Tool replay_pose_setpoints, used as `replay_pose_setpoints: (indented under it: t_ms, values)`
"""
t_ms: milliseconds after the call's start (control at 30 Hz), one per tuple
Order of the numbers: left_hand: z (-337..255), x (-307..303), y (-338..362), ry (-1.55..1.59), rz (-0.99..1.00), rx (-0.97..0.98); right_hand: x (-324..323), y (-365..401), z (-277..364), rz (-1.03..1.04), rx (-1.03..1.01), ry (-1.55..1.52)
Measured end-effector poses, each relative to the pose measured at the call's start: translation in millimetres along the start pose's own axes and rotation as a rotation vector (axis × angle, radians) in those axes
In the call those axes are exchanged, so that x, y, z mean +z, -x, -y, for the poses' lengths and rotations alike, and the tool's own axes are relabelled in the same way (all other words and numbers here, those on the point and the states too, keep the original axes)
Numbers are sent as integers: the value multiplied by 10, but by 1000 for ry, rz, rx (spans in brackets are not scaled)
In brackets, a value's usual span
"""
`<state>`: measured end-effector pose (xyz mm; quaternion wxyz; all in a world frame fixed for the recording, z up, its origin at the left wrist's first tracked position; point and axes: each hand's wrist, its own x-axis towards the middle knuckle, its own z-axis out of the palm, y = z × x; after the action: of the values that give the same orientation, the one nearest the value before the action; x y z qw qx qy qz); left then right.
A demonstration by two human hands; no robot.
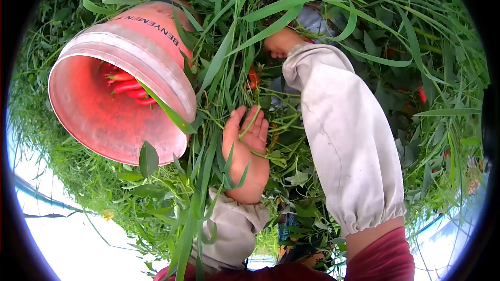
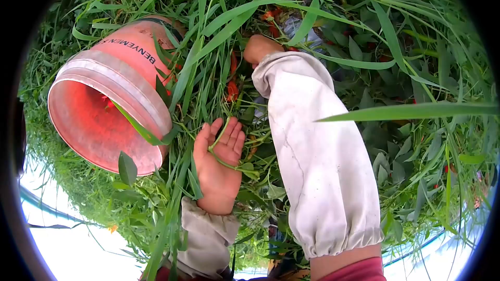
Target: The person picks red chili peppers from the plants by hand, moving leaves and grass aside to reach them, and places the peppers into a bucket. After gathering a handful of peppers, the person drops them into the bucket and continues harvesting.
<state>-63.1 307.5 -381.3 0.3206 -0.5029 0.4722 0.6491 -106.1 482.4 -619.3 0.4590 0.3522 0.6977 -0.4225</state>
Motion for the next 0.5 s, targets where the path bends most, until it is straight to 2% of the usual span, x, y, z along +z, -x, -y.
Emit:
replay_pose_setpoints:
  t_ms: [100, 167, 200, 233, 300, 333, 433, 500]
  values:
    - [7, -7, 8, -14, -28, -4, 147, -106, 134, 118, -9, -11]
    - [14, -37, -2, 4, 12, -7, 287, -12, 144, 51, -41, -422]
    - [16, -42, -6, 6, 11, -8, 306, -12, 204, 74, 53, -360]
    - [15, -45, -6, 9, 8, -11, 502, -179, 108, 75, 53, -357]
    - [7, -35, -9, 12, 8, -11, 1011, -638, -159, -582, -142, -142]
    - [2, -25, -8, 10, 2, -14, 800, -461, -77, -258, -35, -399]
    - [1, 1, -13, 16, -14, -14, 326, 74, 0, -223, -23, -560]
    - [8, -6, -6, 20, -26, -16, 94, 557, 36, -296, -65, -593]
